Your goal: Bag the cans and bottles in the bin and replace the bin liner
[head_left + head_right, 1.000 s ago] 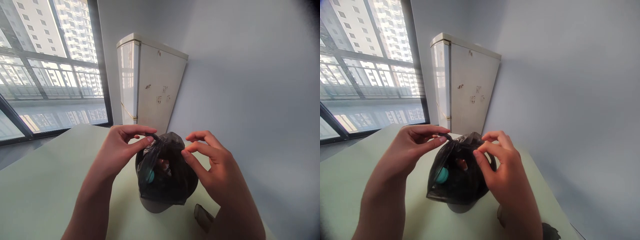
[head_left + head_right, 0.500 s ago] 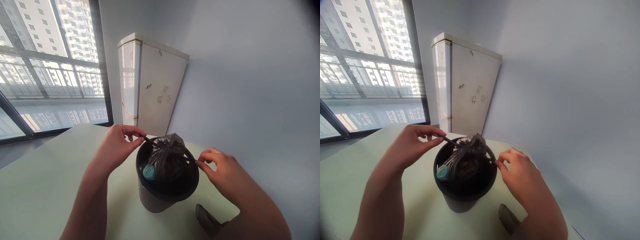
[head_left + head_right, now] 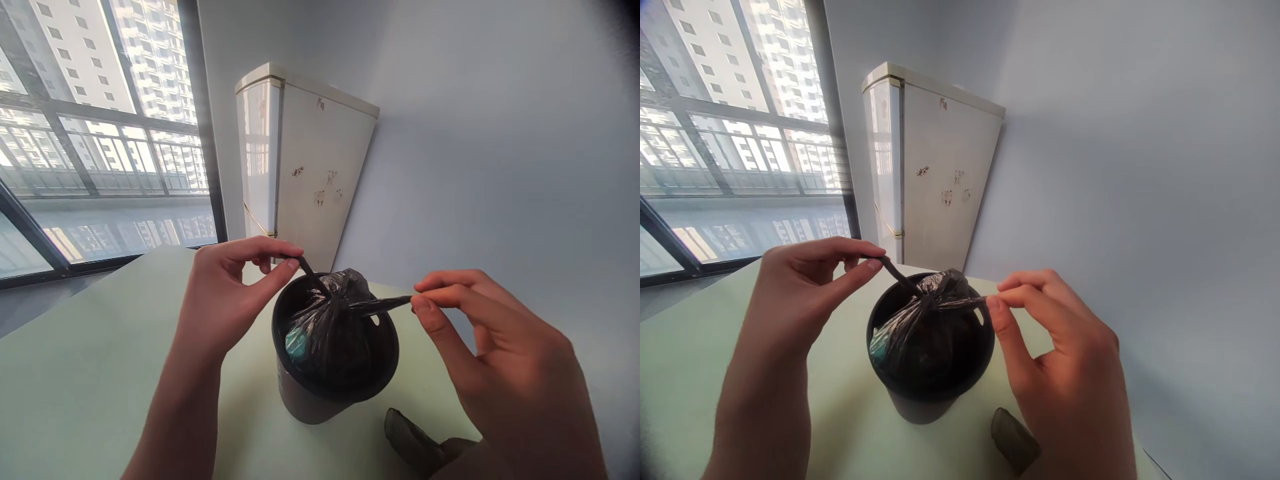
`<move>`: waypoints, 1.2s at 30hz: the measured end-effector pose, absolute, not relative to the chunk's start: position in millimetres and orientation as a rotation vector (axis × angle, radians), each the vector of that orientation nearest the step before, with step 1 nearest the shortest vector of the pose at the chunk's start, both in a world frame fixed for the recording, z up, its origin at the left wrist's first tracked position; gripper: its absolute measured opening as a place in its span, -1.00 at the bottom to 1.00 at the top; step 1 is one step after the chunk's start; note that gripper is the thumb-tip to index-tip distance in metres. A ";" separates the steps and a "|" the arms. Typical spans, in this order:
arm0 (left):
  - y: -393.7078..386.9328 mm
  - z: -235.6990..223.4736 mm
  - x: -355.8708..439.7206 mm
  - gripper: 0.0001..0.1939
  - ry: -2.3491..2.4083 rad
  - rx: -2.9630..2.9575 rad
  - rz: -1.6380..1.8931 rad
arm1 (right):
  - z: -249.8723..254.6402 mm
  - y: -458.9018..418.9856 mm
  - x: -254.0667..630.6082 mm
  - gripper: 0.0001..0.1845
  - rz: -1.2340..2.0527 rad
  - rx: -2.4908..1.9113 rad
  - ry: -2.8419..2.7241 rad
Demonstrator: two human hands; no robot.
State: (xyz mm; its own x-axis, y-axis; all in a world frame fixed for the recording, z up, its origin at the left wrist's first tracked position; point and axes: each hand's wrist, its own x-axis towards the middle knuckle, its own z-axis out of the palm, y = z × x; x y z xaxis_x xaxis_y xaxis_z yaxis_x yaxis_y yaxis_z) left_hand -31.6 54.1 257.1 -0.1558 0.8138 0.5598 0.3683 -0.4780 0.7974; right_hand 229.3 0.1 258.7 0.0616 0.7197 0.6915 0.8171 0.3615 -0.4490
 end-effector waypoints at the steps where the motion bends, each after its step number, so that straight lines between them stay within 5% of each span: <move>1: 54.8 257.2 -32.0 -0.86 1.343 1.744 1.665 | 259.6 -0.8 228.4 -0.71 -0.160 -1.389 -1.665; 7: 65.1 254.4 -48.1 -0.81 1.649 1.726 1.494 | 249.7 9.9 239.0 -0.68 -0.390 -1.515 -1.638; 15: 78.9 245.8 -64.2 -0.80 1.792 1.893 1.075 | 218.6 18.1 253.0 -0.63 -0.187 -1.810 -1.896; 21: 62.4 253.3 -37.0 -0.86 1.483 2.103 1.385 | 240.9 19.4 224.7 -0.78 -0.327 -1.410 -1.717; 27: 52.4 249.5 -4.3 -0.75 0.988 2.269 1.180 | 249.6 7.7 184.4 -0.78 0.070 -1.077 -1.865; 30: 56.7 246.8 0.4 -0.66 0.952 2.240 1.261 | 247.4 7.7 184.3 -0.78 0.110 -1.064 -1.854; 34: 61.2 246.6 -2.1 -0.80 0.943 2.070 1.593 | 243.1 19.4 189.7 -0.62 0.168 -1.224 -1.852; 36: 60.3 246.6 -2.8 -0.79 0.914 1.996 1.680 | 239.7 27.9 188.1 -0.70 0.341 -1.315 -1.936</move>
State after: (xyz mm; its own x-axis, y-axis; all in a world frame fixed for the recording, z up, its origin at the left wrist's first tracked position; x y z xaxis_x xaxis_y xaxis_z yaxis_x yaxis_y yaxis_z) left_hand -2.8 60.3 246.6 0.0765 0.6847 0.7248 0.2371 -0.7186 0.6538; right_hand 188.1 27.9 239.7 -0.1842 0.8808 0.4362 0.6786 0.4350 -0.5918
